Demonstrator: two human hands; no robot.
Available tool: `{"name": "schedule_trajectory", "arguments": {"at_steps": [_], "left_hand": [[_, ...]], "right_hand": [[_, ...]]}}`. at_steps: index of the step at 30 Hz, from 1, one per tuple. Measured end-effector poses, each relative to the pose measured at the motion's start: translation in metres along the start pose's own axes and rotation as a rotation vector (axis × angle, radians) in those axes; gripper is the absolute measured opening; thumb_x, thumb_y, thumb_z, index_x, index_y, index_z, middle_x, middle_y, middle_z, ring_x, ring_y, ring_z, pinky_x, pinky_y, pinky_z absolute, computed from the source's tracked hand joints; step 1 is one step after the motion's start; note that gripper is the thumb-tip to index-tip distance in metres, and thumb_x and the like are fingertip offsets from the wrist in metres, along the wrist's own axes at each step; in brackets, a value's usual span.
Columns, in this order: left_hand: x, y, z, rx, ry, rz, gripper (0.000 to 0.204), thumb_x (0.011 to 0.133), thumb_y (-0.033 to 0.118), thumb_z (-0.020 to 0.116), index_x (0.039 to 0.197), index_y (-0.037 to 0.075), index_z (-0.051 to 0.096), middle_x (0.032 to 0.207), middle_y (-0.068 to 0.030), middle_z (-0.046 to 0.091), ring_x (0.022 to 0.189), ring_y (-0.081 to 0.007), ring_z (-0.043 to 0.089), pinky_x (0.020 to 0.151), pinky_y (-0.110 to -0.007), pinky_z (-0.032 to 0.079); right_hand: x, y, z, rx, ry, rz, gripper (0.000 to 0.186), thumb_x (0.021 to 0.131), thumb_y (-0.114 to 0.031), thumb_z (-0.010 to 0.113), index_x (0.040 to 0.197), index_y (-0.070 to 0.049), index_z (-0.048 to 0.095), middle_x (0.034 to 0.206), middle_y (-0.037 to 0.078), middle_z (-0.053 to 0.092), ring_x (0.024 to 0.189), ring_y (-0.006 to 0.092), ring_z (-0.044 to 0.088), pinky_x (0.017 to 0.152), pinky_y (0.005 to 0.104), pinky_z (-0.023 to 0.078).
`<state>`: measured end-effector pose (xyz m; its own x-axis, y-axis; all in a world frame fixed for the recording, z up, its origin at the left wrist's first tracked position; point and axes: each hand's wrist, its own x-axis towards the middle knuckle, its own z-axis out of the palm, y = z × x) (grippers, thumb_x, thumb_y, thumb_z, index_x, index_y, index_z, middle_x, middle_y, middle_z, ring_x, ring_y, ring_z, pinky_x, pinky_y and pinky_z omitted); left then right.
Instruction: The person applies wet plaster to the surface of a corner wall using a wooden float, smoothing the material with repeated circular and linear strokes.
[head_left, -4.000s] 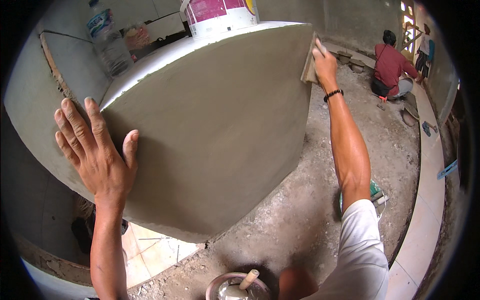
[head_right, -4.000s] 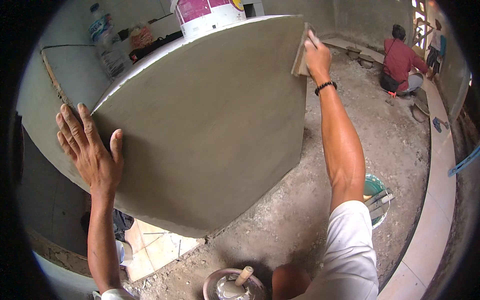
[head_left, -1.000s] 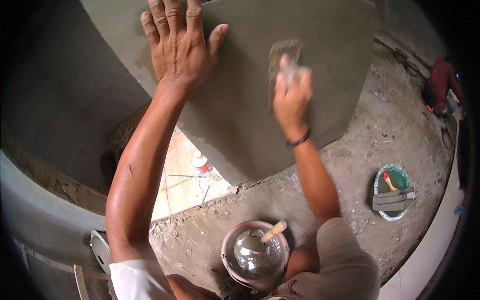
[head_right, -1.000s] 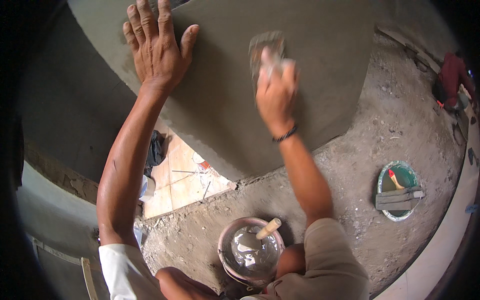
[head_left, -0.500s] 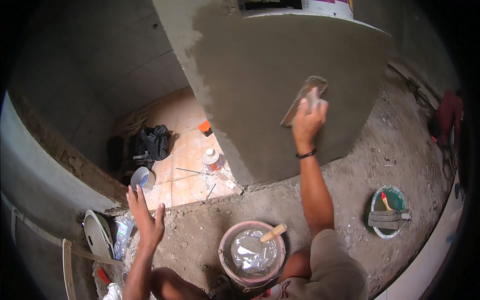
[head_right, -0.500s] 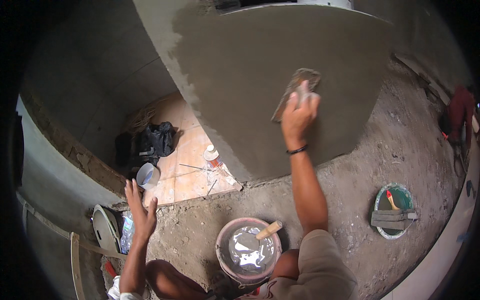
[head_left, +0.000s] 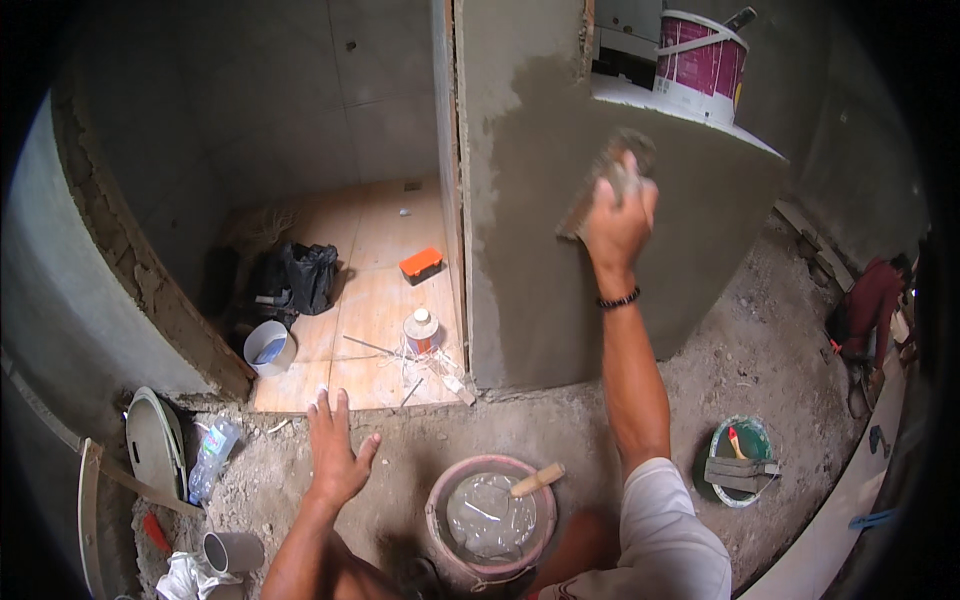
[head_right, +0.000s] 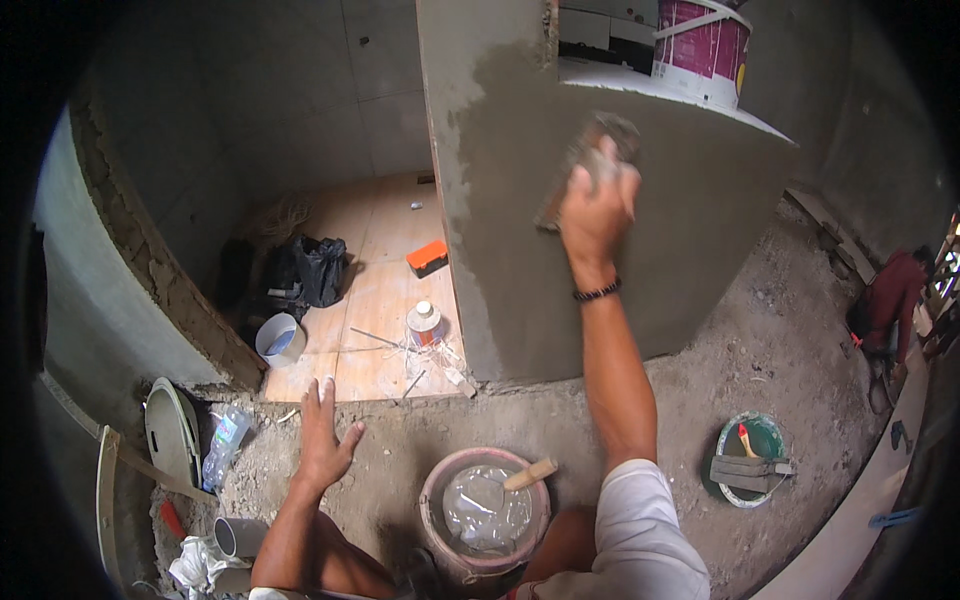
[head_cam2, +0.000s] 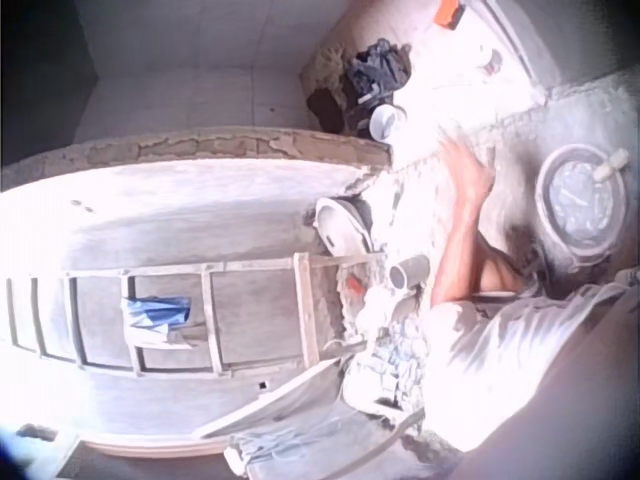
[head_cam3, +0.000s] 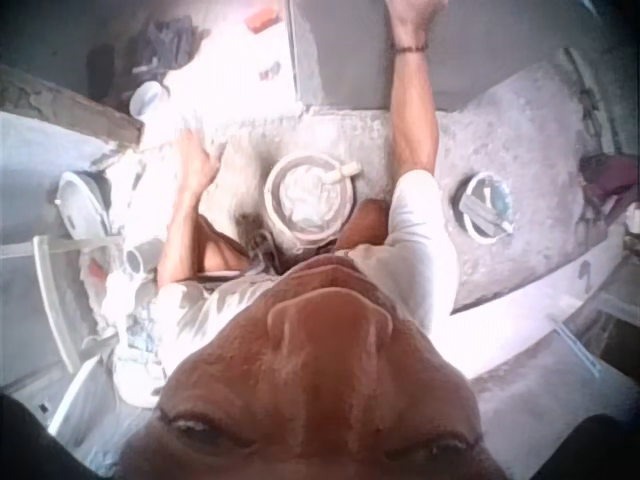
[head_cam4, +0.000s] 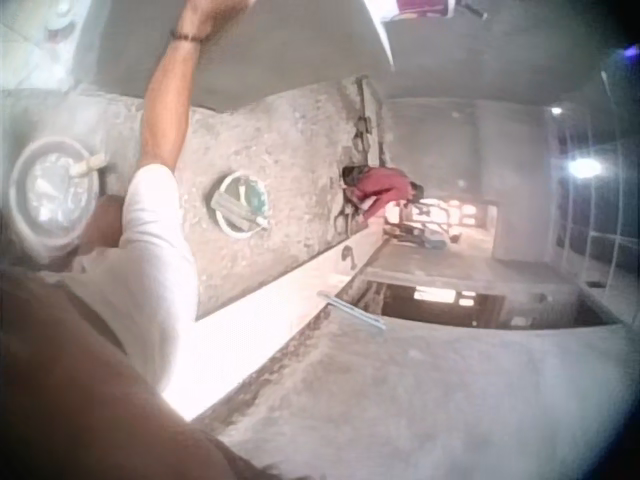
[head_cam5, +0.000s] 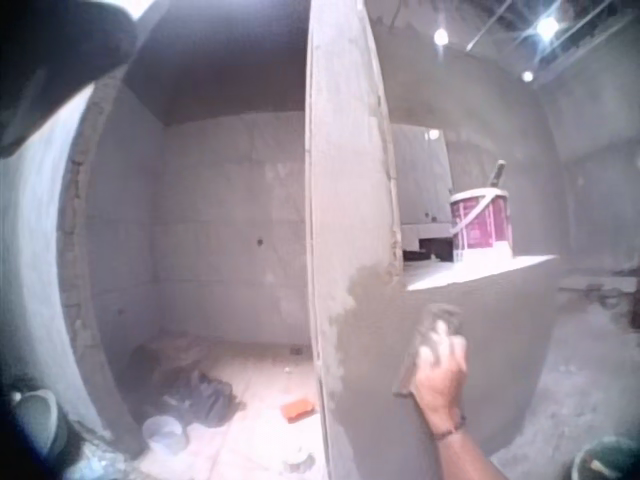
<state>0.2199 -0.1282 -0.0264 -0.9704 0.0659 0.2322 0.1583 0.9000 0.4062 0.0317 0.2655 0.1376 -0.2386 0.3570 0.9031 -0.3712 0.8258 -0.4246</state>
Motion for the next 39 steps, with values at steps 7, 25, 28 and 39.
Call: {"name": "schedule_trajectory", "arguments": {"at_steps": [7, 25, 28, 39], "left_hand": [[0.005, 0.019, 0.007, -0.014, -0.196, 0.039, 0.088, 0.089, 0.042, 0.069, 0.155, 0.005, 0.024, 0.158, -0.0354, 0.010, 0.143, -0.0584, 0.011, 0.117, -0.060, 0.016], [0.009, 0.045, -0.003, -0.124, -0.239, 0.130, 0.086, 0.091, 0.042, 0.066, 0.156, 0.007, 0.023, 0.158, -0.0348, 0.011, 0.143, -0.0596, 0.011, 0.118, -0.060, 0.016], [0.002, 0.048, -0.016, -0.151, -0.233, 0.166, 0.086, 0.091, 0.041, 0.066, 0.156, 0.008, 0.022, 0.158, -0.0345, 0.012, 0.143, -0.0601, 0.011, 0.118, -0.060, 0.017], [-0.011, 0.045, -0.035, -0.176, -0.337, 0.226, 0.084, 0.091, 0.042, 0.067, 0.155, 0.006, 0.026, 0.157, -0.0351, 0.014, 0.143, -0.0599, 0.013, 0.117, -0.059, 0.018]], "right_hand": [[-0.072, -0.024, 0.028, -0.130, -0.271, -0.499, 0.061, 0.082, -0.008, 0.068, 0.141, -0.008, 0.054, 0.108, 0.018, 0.054, 0.096, 0.0372, 0.054, 0.082, 0.0449, 0.051], [-0.113, 0.009, 0.020, -0.165, -0.321, -0.626, 0.062, 0.077, -0.003, 0.067, 0.137, -0.012, 0.057, 0.108, 0.019, 0.057, 0.091, 0.0372, 0.054, 0.084, 0.0456, 0.049], [-0.081, 0.021, 0.012, -0.172, -0.234, -0.612, 0.056, 0.081, -0.006, 0.066, 0.136, -0.011, 0.058, 0.108, 0.018, 0.057, 0.093, 0.0373, 0.055, 0.085, 0.0470, 0.048], [-0.145, -0.031, 0.056, -0.186, -0.088, -0.477, 0.052, 0.090, -0.010, 0.062, 0.141, -0.010, 0.053, 0.111, 0.018, 0.053, 0.102, 0.0384, 0.051, 0.095, 0.0504, 0.043]]}}
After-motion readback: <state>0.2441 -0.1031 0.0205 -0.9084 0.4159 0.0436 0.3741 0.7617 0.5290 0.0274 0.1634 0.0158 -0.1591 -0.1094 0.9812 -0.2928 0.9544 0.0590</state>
